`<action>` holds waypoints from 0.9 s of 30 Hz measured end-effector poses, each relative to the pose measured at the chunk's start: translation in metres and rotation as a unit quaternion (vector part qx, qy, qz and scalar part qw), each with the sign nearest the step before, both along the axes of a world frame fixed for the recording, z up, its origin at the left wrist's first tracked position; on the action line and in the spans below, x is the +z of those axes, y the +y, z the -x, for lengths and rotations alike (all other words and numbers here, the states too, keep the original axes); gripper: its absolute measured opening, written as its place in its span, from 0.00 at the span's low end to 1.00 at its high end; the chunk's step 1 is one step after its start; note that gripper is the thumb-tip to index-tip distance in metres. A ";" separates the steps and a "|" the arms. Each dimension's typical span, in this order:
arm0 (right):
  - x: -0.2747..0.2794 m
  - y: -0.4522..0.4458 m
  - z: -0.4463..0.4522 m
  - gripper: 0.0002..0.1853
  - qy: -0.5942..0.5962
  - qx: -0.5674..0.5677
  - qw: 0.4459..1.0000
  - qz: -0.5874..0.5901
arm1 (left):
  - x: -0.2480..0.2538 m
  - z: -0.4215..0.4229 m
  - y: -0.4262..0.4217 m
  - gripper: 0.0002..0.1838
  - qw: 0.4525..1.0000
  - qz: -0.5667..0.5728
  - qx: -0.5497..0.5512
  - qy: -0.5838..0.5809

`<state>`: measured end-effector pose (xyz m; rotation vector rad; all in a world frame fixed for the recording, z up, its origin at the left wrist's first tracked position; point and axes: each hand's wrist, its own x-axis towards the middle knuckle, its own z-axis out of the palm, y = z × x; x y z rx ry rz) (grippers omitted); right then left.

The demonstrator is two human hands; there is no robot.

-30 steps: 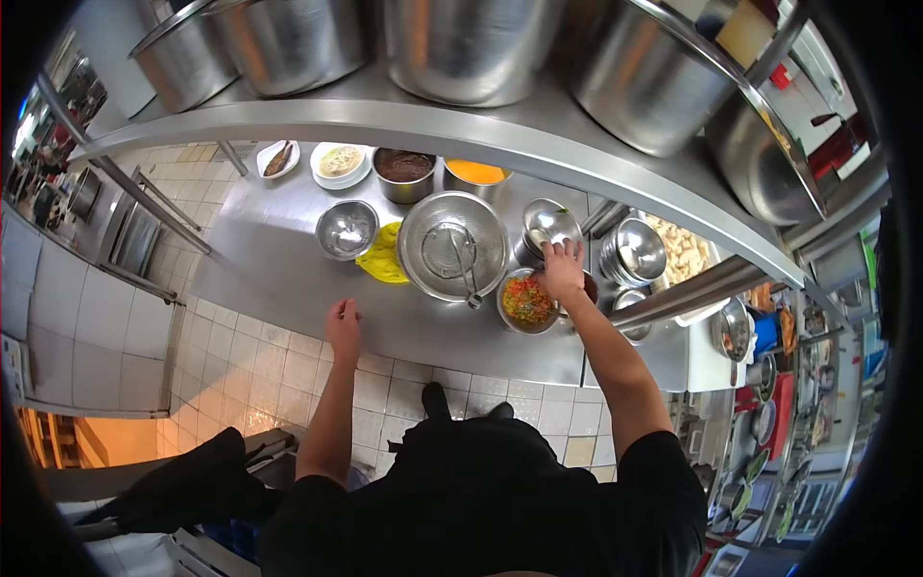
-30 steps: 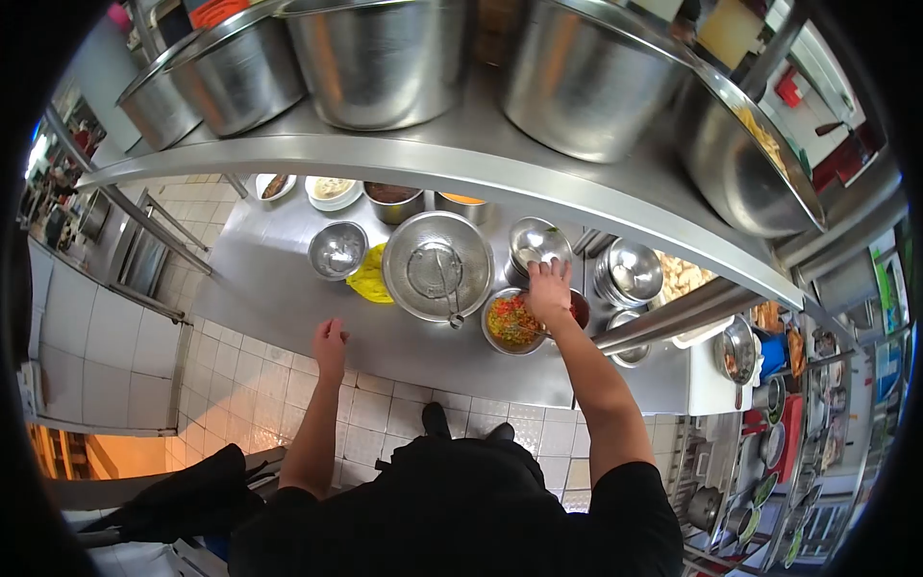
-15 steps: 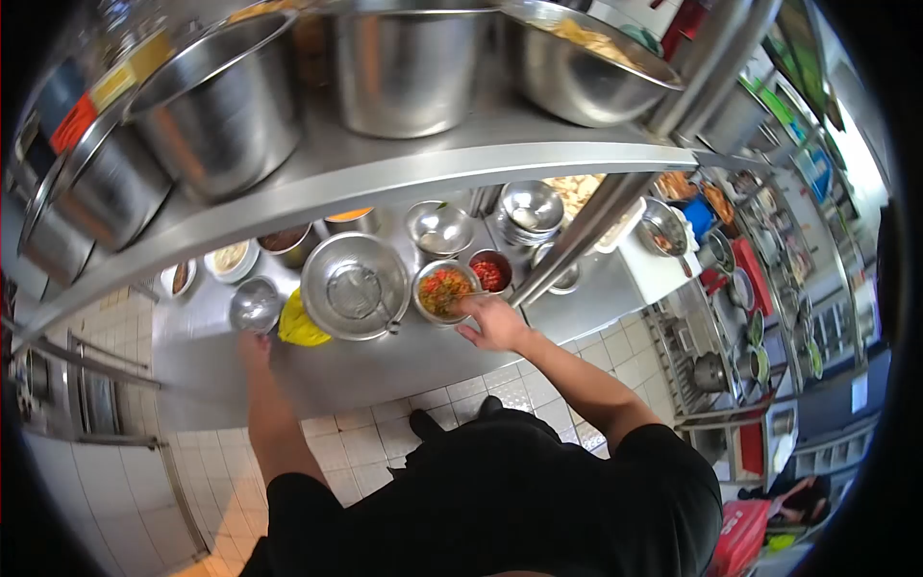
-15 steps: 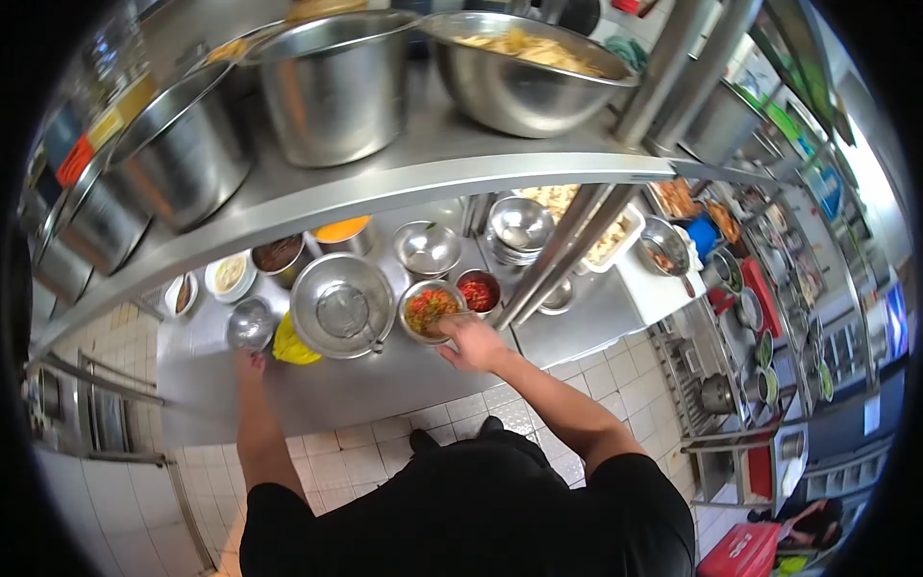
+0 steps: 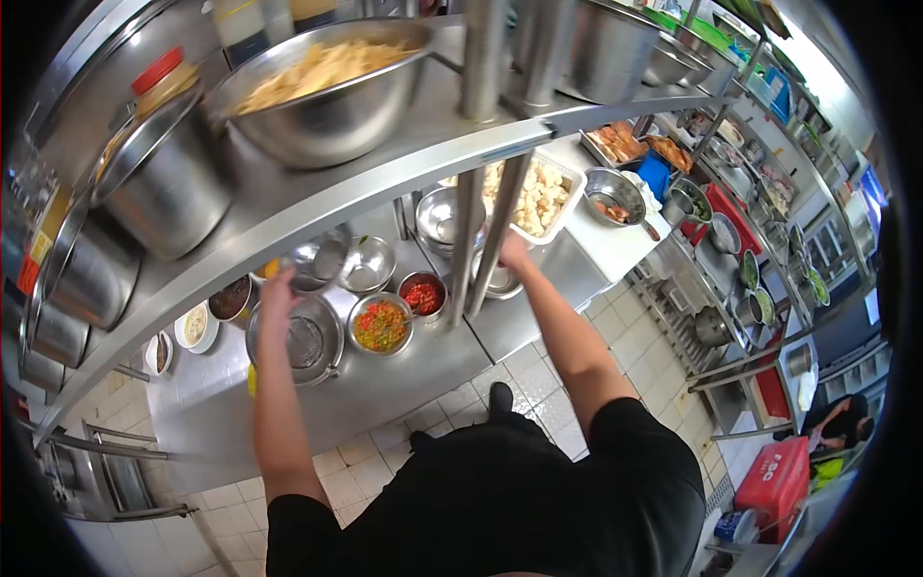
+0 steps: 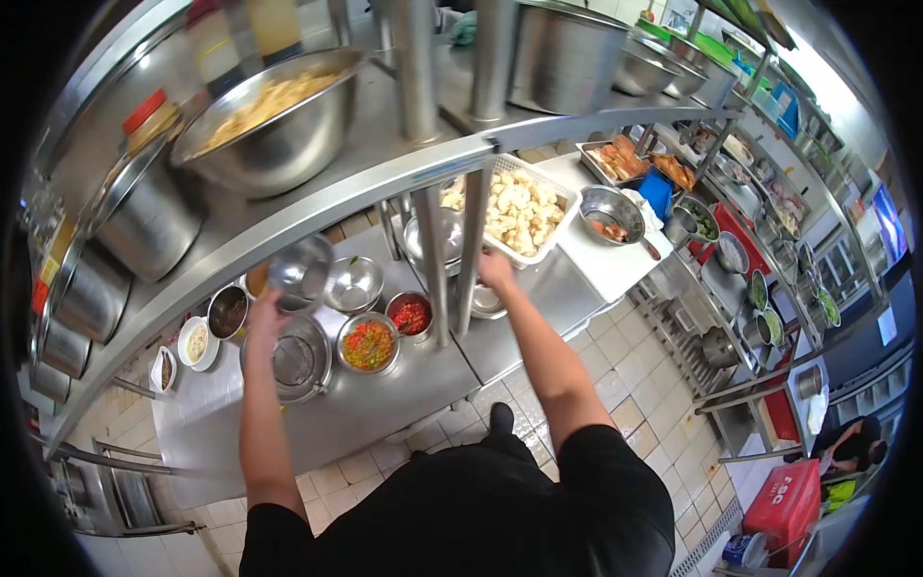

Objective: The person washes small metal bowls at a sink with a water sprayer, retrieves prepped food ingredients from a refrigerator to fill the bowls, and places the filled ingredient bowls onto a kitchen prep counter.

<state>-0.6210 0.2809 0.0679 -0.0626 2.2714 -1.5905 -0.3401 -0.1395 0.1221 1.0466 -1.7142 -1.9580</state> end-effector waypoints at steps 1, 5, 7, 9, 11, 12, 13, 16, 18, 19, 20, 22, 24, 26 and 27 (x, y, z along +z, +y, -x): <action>-0.042 -0.013 0.034 0.36 0.231 0.011 0.968 -0.093 | -0.003 0.019 0.026 0.14 0.999 0.023 -0.038 -0.006; -0.052 -0.045 0.081 0.18 0.207 0.119 0.946 -0.219 | -0.017 0.071 0.084 0.13 0.980 0.120 -0.121 -0.100; -0.030 -0.064 0.100 0.14 0.045 -0.014 0.999 0.016 | 0.007 0.082 0.110 0.13 0.974 0.129 -0.136 -0.127; 0.035 -0.053 0.108 0.11 -0.085 -0.008 0.978 0.188 | 0.032 0.097 0.131 0.13 0.974 0.118 -0.121 -0.150; 0.067 -0.035 0.129 0.08 -0.126 0.022 0.960 0.249 | 0.008 0.109 0.125 0.15 0.977 0.096 -0.121 -0.147; 0.089 -0.027 0.130 0.06 -0.132 0.016 0.956 0.262 | -0.019 0.121 0.126 0.16 0.985 0.090 -0.090 -0.116; 0.101 -0.020 0.132 0.06 -0.129 0.021 0.956 0.261 | -0.041 0.134 0.129 0.17 0.991 0.087 -0.059 -0.083; 0.112 -0.012 0.138 0.04 -0.126 0.068 0.951 0.273 | -0.032 0.172 0.173 0.16 0.992 0.024 -0.058 -0.114; 0.108 -0.008 0.133 0.03 -0.125 0.096 0.948 0.277 | -0.032 0.174 0.196 0.12 0.990 0.032 -0.073 -0.118; 0.108 -0.010 0.127 0.02 -0.121 0.104 0.948 0.274 | -0.067 0.177 0.183 0.11 0.991 0.025 -0.083 -0.103; 0.106 -0.011 0.122 0.01 -0.117 0.112 0.949 0.272 | -0.096 0.176 0.170 0.11 0.992 0.018 -0.092 -0.087; 0.083 -0.020 0.118 0.01 -0.144 0.116 0.937 0.295 | -0.092 0.155 0.174 0.09 0.997 -0.004 -0.057 -0.044; 0.050 -0.029 0.111 0.04 -0.125 0.114 0.946 0.278 | -0.027 0.131 0.215 0.09 0.997 -0.006 0.018 -0.072; 0.017 -0.028 0.108 0.12 -0.097 0.135 0.968 0.186 | -0.038 0.092 0.209 0.09 0.999 0.024 0.042 -0.015; 0.060 0.001 0.086 0.23 0.031 0.153 0.988 -0.005 | -0.038 0.073 0.208 0.09 0.998 0.010 0.068 -0.011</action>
